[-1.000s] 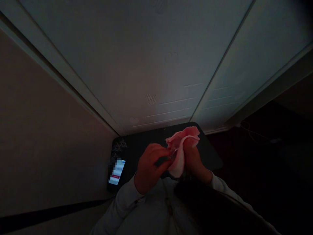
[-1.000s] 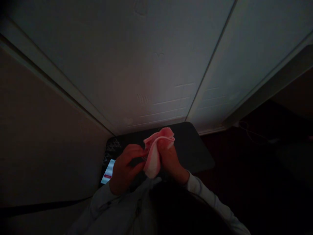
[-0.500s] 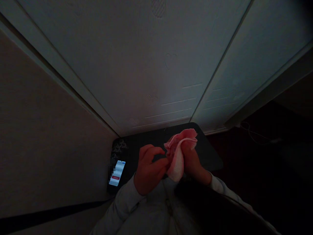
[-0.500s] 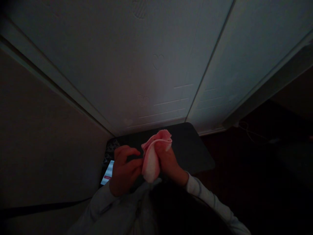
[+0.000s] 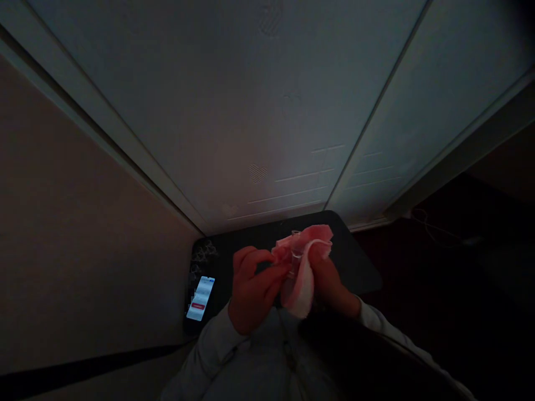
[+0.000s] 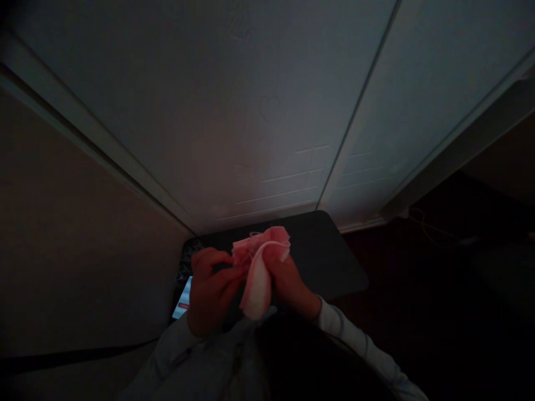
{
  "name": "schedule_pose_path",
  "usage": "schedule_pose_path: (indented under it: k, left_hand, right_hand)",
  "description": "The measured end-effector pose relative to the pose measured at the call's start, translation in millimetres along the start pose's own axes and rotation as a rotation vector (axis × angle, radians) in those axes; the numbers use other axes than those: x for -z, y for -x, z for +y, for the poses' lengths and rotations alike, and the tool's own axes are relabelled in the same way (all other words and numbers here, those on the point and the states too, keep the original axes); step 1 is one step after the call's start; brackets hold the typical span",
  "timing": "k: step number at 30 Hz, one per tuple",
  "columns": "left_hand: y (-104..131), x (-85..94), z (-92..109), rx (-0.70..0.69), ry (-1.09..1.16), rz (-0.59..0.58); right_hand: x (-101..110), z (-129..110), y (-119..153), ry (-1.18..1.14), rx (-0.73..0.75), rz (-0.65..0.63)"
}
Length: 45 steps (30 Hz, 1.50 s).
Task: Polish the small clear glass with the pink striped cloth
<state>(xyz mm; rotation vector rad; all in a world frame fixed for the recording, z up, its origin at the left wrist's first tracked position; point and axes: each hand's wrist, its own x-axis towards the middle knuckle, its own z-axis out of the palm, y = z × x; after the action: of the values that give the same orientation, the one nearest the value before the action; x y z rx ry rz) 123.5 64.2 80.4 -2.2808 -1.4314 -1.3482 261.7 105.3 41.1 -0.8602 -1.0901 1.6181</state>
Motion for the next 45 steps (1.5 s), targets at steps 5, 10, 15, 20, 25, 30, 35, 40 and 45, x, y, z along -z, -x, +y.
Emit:
schedule_pose_path:
  k: [5,10,15,20,25,30,35,40,45]
  left_hand:
    - [1,-0.7,-1,0.031,-0.009,-0.023]
    - [4,-0.7,-2,0.119,0.1,-0.002]
    - [8,-0.1,-4,0.272,0.29,0.068]
    - [5,-0.2,-3,0.31,0.296,-0.012]
    - [-2,-1.3,-1,0.279,0.346,-0.141]
    - [-3,-2.8,-1,0.368,0.413,-0.159]
    - [1,-4.6,0,0.477,0.436,-0.139]
    - [9,-6.7,-1,0.502,0.462,-0.053]
    - [12,-6.9,-3,0.556,0.552,0.013]
  right_hand:
    - [-2,-11,0,-0.107,0.038,-0.075]
    - [-2,-16,-2,-0.032,0.064,-0.017]
    - [-6,-13,-2,0.054,0.043,0.043]
    - [-7,-7,-1,0.196,0.159,-0.104]
    - [-5,-4,-2,0.399,0.234,-0.199]
    - [-4,-5,-4,0.555,0.251,-0.258]
    - [-5,-6,-7,0.65,0.285,-0.283]
    - [-4,-5,-9,0.637,0.227,-0.274]
    - [-1,1,-9,0.35,0.09,-0.317]
